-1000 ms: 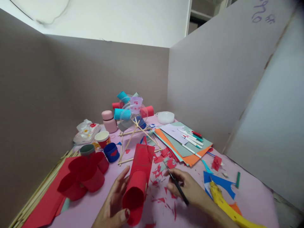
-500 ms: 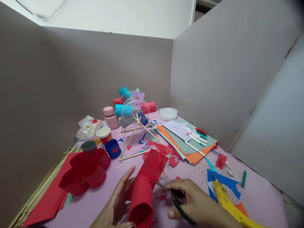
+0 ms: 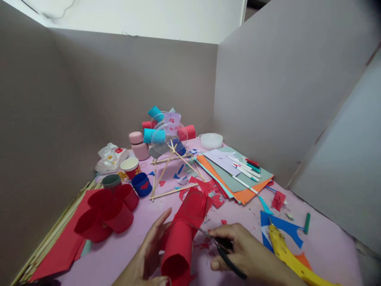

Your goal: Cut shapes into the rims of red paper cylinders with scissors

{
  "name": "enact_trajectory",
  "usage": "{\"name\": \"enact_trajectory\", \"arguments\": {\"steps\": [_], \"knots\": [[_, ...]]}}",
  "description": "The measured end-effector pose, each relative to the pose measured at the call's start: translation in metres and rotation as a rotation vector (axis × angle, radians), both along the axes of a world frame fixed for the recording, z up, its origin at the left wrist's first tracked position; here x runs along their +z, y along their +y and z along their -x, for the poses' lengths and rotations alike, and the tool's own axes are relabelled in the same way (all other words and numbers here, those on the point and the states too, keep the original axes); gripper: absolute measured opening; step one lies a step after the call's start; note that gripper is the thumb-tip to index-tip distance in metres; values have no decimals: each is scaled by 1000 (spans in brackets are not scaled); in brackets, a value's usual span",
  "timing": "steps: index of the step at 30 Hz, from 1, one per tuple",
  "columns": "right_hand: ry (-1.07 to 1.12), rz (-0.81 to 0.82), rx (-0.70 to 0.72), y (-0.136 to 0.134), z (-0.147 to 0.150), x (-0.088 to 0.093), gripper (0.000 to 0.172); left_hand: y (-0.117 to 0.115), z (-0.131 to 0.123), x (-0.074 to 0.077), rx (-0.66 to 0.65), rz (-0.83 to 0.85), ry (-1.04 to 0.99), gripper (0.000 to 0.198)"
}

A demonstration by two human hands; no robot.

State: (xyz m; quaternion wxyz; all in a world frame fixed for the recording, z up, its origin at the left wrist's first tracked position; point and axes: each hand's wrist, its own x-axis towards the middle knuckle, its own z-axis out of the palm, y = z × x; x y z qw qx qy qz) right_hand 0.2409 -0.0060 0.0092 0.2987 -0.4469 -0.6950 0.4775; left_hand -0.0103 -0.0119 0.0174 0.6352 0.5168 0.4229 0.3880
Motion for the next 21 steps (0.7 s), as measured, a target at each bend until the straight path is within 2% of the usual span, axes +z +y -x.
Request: {"name": "enact_trajectory", "arguments": {"steps": [7,13,16,21], "knots": [[68,92,39,2,0,-4,29,1,2,0,-27,-1,-37,101],[26,63,28,1,0,-6,30,2,6,-2,-38,-23,-46,93],[-21,18,25,0,1,-3,25,2,7,1,-106,-25,-8,92],[-44,5,24,0,3,0,18,0,3,-1,-165,-25,41,101]]}}
